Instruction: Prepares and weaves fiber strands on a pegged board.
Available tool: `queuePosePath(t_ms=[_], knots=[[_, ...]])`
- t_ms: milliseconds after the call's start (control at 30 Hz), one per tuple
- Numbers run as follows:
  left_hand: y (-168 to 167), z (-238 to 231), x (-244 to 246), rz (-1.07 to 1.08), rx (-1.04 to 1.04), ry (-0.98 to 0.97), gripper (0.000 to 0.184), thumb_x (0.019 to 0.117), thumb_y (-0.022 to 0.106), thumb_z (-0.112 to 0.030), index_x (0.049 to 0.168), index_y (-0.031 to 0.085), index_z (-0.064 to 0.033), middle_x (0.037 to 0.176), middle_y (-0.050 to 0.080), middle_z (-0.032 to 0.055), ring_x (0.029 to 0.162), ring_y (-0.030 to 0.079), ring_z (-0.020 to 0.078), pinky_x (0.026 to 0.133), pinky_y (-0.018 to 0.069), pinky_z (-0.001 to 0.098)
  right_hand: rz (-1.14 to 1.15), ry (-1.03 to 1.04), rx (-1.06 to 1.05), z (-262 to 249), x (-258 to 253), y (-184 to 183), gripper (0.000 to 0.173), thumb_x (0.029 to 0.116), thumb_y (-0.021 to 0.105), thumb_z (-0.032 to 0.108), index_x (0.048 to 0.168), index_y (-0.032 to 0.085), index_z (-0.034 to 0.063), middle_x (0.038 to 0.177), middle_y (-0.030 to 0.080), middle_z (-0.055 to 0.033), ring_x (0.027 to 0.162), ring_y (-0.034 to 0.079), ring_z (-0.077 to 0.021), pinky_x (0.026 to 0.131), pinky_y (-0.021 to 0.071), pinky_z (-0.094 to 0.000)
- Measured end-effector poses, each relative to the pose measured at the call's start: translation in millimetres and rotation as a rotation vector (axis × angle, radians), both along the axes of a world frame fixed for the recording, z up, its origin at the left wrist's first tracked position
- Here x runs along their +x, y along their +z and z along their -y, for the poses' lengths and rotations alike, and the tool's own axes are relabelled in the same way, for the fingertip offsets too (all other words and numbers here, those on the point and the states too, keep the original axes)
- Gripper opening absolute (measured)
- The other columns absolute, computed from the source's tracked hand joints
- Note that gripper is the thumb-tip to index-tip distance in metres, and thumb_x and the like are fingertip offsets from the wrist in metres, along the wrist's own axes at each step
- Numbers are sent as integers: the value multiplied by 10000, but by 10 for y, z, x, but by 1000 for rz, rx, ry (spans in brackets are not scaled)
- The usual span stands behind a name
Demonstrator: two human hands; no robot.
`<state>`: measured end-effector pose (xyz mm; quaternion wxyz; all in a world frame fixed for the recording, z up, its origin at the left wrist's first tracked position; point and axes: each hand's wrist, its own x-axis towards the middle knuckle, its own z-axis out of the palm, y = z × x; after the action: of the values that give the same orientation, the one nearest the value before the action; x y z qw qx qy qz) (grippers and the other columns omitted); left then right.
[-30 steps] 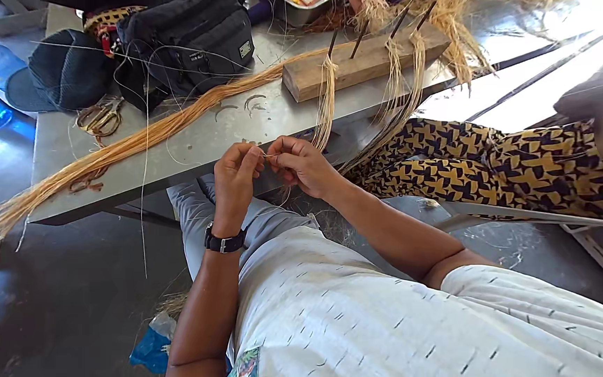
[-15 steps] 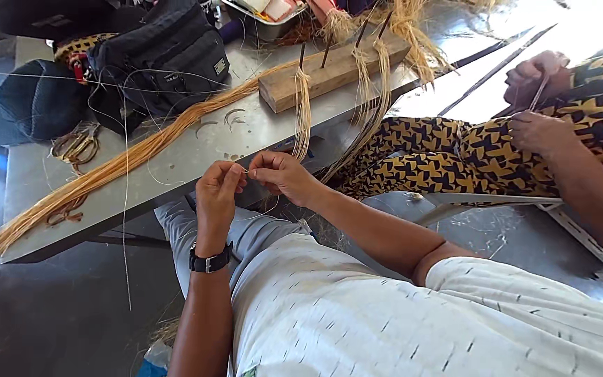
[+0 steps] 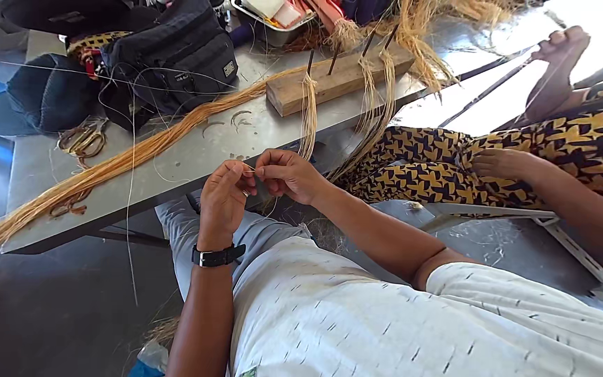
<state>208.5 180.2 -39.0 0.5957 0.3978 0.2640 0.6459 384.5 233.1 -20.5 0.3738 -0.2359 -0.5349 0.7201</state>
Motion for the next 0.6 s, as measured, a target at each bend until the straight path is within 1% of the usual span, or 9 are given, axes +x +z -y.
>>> queuePosePath(t_ms=[100, 167, 267, 333, 400, 433, 500, 533, 600], knots=[[-23, -27, 10, -42, -10, 55, 213, 1078, 489, -204, 1091, 676, -104, 970, 684, 45, 813, 664, 131, 738, 584, 292, 38, -29, 23, -105, 38, 54, 105, 1011, 566, 64, 934, 638, 67, 732, 600, -11, 538, 514, -62, 487, 454, -205], [-58, -42, -11, -217, -21, 135, 219, 1074, 499, -221, 1199, 638, -105, 1025, 690, 47, 864, 673, 142, 758, 586, 304, 85, -136, 48, -290, 120, 122, 113, 1010, 539, 92, 951, 636, 92, 707, 595, 21, 533, 513, -57, 494, 464, -222], [-166, -36, -39, -601, -43, 208, 368, 1069, 538, -289, 1366, 567, -75, 1203, 676, 94, 1054, 680, 200, 879, 588, 398, 77, -394, -15, -739, 341, 304, 118, 1046, 492, 142, 986, 593, 135, 723, 578, 44, 521, 487, -44, 489, 455, -207], [-269, -50, 8, -796, -66, 182, 480, 1044, 588, -323, 1451, 519, -78, 1323, 635, 146, 1169, 656, 243, 972, 568, 464, 15, -584, -68, -1080, 495, 463, 102, 1042, 502, 147, 972, 575, 138, 711, 563, 41, 510, 472, -51, 476, 443, -210], [-419, -69, 97, -882, -116, 87, 556, 1021, 628, -328, 1501, 474, -94, 1393, 595, 175, 1179, 655, 271, 982, 564, 482, -40, -726, -128, -1401, 616, 593, 104, 1022, 532, 151, 927, 573, 141, 669, 531, 46, 478, 451, -48, 443, 424, -202], [-497, -71, 149, -906, -146, 28, 574, 1017, 636, -343, 1509, 468, -100, 1377, 608, 173, 1123, 684, 270, 949, 585, 477, -67, -786, -164, -1529, 656, 641, 113, 1004, 551, 143, 895, 581, 136, 643, 518, 44, 460, 443, -48, 426, 418, -199], [-586, -54, 247, -932, -186, -126, 538, 1033, 606, -353, 1488, 493, -88, 1227, 683, 140, 982, 721, 237, 870, 612, 435, -66, -853, -218, -1715, 706, 705, 108, 988, 559, 132, 882, 551, 145, 635, 491, 41, 443, 424, -50, 415, 409, -195], [-596, -43, 278, -950, -189, -216, 507, 1045, 581, -352, 1466, 517, -78, 1171, 703, 125, 947, 723, 218, 860, 611, 416, -49, -868, -237, -1776, 716, 716, 108, 983, 562, 133, 880, 535, 152, 636, 481, 41, 436, 413, -50, 409, 401, -194], [-600, -31, 297, -999, -167, -373, 464, 1061, 544, -361, 1431, 558, -82, 1138, 714, 109, 942, 722, 196, 873, 603, 400, -17, -886, -267, -1865, 712, 709, 100, 965, 578, 128, 885, 525, 156, 638, 474, 38, 431, 407, -50, 401, 392, -196]])
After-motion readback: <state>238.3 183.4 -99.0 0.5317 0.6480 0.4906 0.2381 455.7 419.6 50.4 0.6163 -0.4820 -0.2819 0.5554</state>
